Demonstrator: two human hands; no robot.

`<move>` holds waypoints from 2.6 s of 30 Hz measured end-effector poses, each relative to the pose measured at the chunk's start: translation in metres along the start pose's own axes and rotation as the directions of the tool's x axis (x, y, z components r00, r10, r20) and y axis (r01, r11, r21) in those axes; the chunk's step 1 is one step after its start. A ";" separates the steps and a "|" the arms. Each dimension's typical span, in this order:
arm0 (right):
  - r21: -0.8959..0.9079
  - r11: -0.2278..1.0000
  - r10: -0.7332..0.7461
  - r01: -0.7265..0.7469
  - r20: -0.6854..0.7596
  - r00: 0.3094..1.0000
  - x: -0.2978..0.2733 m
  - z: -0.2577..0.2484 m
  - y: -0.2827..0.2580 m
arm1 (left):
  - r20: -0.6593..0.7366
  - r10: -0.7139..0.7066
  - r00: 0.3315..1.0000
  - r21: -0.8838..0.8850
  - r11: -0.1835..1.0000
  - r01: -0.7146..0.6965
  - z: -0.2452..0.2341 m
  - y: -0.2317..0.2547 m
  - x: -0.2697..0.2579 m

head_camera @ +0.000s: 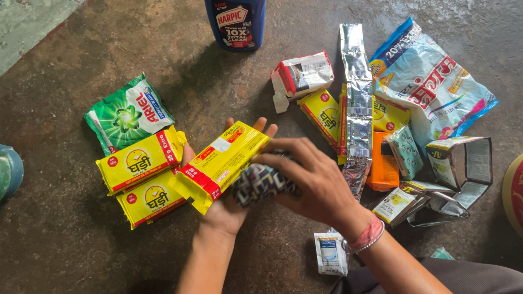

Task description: The person sits on the floor and uses a patterned cloth to wipe the surface of several yellow detergent packets. They pick up each packet, rub it with the cloth, and place it back down among other cleaning supplies.

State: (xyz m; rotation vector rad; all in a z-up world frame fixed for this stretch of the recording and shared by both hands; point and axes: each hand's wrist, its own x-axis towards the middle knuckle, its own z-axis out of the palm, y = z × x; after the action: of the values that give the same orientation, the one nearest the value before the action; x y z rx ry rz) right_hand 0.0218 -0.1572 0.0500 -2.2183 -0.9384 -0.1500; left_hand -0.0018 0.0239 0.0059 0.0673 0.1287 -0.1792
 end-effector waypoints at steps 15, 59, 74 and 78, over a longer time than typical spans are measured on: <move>0.166 0.920 0.376 -0.354 -0.130 0.917 -0.002 -0.001 0.025 | -0.283 0.069 0.957 -0.047 0.995 -0.086 -0.013 -0.001 0.003; 0.900 0.174 0.844 -0.401 0.073 0.532 -0.025 0.018 0.062 | -0.197 0.068 0.978 0.939 0.301 0.169 0.027 -0.030 0.005; 0.270 0.928 0.332 -0.257 -0.282 0.900 -0.034 0.008 0.069 | -0.162 0.011 0.987 0.978 0.139 0.159 0.044 -0.034 0.002; 0.951 -0.112 0.874 -0.289 0.233 0.427 -0.029 0.011 0.078 | -0.023 0.028 0.999 0.999 0.039 0.022 0.040 -0.030 0.001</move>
State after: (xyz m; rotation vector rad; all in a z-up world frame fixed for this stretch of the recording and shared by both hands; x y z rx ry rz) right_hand 0.0512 -0.2049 -0.0128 -1.0178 0.5038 0.2637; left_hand -0.0010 -0.0092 0.0439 1.5971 0.0045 -0.2379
